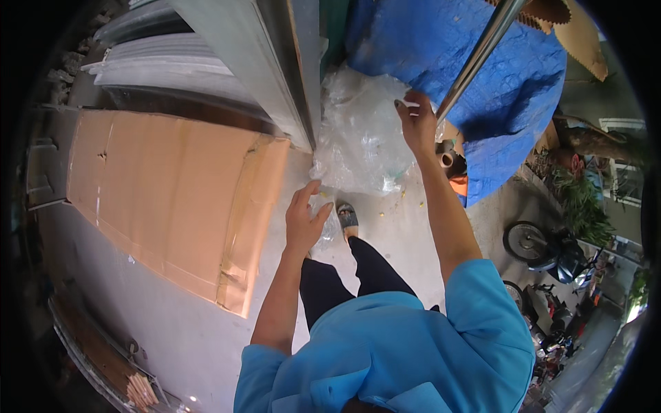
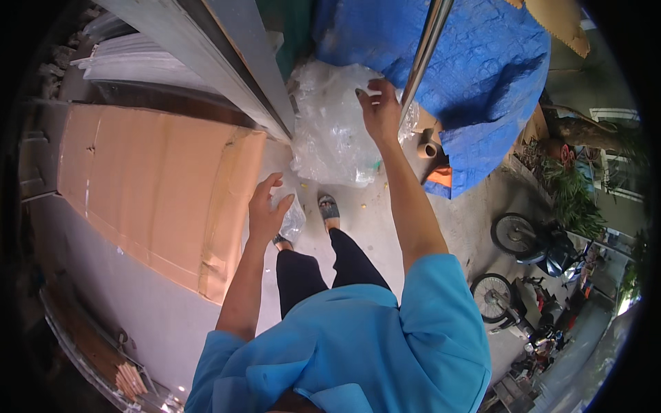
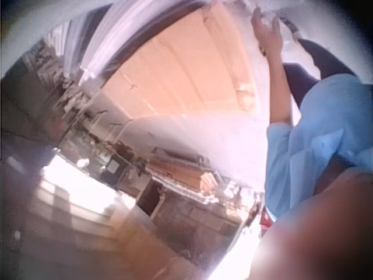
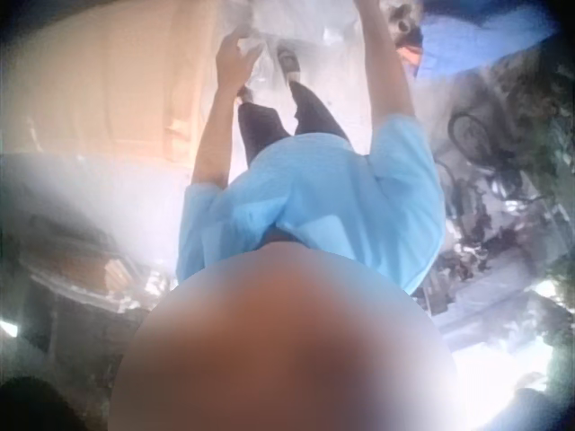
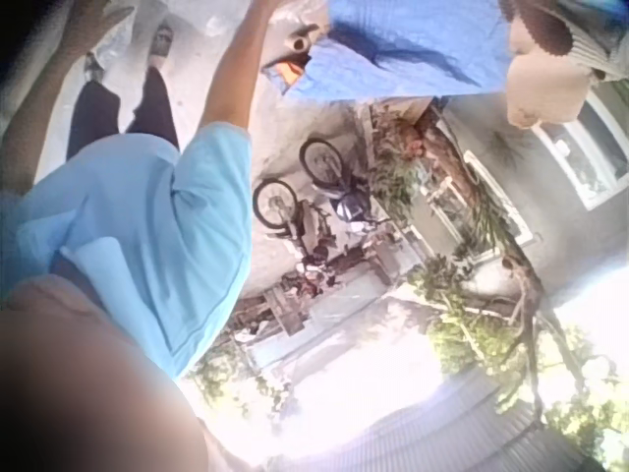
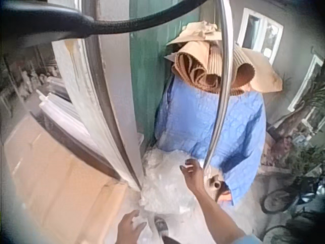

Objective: The person picks up a roll of bubble wrap and wraps it around a long metal frame. They then use a roll of clear plastic wrap to cover the bubble-wrapped frame, rolling it tightly along the length of the frame.

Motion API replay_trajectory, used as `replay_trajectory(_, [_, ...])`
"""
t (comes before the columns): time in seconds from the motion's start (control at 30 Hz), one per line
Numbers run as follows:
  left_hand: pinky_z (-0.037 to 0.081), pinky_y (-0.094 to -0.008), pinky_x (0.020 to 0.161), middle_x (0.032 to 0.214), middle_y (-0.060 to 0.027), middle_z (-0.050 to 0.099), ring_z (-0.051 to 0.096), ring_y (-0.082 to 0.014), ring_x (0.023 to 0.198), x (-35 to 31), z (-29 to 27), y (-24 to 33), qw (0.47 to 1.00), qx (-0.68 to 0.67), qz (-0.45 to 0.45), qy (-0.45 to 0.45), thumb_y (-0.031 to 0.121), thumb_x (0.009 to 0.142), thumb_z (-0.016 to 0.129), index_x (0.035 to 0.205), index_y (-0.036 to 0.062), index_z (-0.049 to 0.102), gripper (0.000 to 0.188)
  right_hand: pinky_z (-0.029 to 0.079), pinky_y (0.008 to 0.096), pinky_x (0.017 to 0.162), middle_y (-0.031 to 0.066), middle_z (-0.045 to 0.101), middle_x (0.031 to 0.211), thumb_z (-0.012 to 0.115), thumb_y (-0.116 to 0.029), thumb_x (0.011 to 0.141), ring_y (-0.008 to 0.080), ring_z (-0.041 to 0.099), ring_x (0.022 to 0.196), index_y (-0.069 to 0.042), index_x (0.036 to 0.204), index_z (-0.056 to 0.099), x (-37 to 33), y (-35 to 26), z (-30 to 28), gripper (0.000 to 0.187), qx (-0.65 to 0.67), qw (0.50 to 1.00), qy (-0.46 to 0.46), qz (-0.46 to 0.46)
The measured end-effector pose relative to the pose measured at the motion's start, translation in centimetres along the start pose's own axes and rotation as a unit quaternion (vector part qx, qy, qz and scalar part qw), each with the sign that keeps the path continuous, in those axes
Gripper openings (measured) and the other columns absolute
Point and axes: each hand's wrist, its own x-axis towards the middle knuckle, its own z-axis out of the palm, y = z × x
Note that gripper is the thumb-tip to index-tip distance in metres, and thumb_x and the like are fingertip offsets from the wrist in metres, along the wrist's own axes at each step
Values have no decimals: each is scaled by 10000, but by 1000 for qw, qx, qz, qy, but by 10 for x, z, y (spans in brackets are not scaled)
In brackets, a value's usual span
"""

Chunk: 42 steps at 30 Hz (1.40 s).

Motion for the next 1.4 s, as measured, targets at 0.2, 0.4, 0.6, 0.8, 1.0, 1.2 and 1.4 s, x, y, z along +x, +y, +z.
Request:
replay_trajectory(0.2, [490,-380,853,1100,-125,631,619,-280,1040,-25,22,-14,998,20,-47,-34,138,784,754,1268,104,592,511,518,341,743,91,650,1002,820,-241,777,189,644,799,-17,1130,593,-126,106,-4,475,-35,955,73,287])
replay_trajectory(0.4, [482,-367,871,1114,-105,642,623,-248,1055,-48,26,-40,993,38,-102,-45,133,751,785,1281,121,600,561,467,273,808,49,666,972,779,-205,817,130,595,871,-32,1113,658,-161,193,17,363,113,851,-67,508])
replay_trajectory(0.6, [503,-368,840,1227,-125,591,621,-281,1051,-42,27,-22,997,65,-16,-25,112,689,825,1376,153,527,750,481,276,747,20,687,964,693,-96,873,117,601,804,-44,1060,692,-161,88,7,194,264,891,-225,293])
replay_trajectory(0.8, [544,-390,808,1163,-156,649,668,-323,992,-29,35,1,992,51,27,-111,152,728,818,1310,108,587,628,465,347,923,69,677,1011,725,-156,863,189,596,1035,-84,1065,707,-175,-20,-28,215,192,843,-499,64])
replay_trajectory(1.0, [457,-391,641,770,-165,621,585,-298,704,-50,-17,-30,995,84,-53,2,254,724,838,755,-38,676,336,495,298,803,70,670,987,755,-196,850,144,612,913,-14,1101,651,-141,104,-14,328,144,921,62,356])
replay_trajectory(1.2, [405,-362,593,634,-121,501,463,-236,591,-73,-24,-42,992,6,-115,-53,233,709,835,716,-57,597,375,499,309,762,79,664,1000,770,-231,827,164,619,877,-41,1052,656,-102,200,7,315,23,899,45,434])
replay_trajectory(1.4, [467,-351,650,724,-142,593,568,-242,657,-62,-5,-21,992,44,-81,-85,173,707,808,824,-13,616,292,490,292,732,65,651,996,699,-165,884,152,607,866,-43,1050,648,-117,113,-24,212,25,981,-26,189])
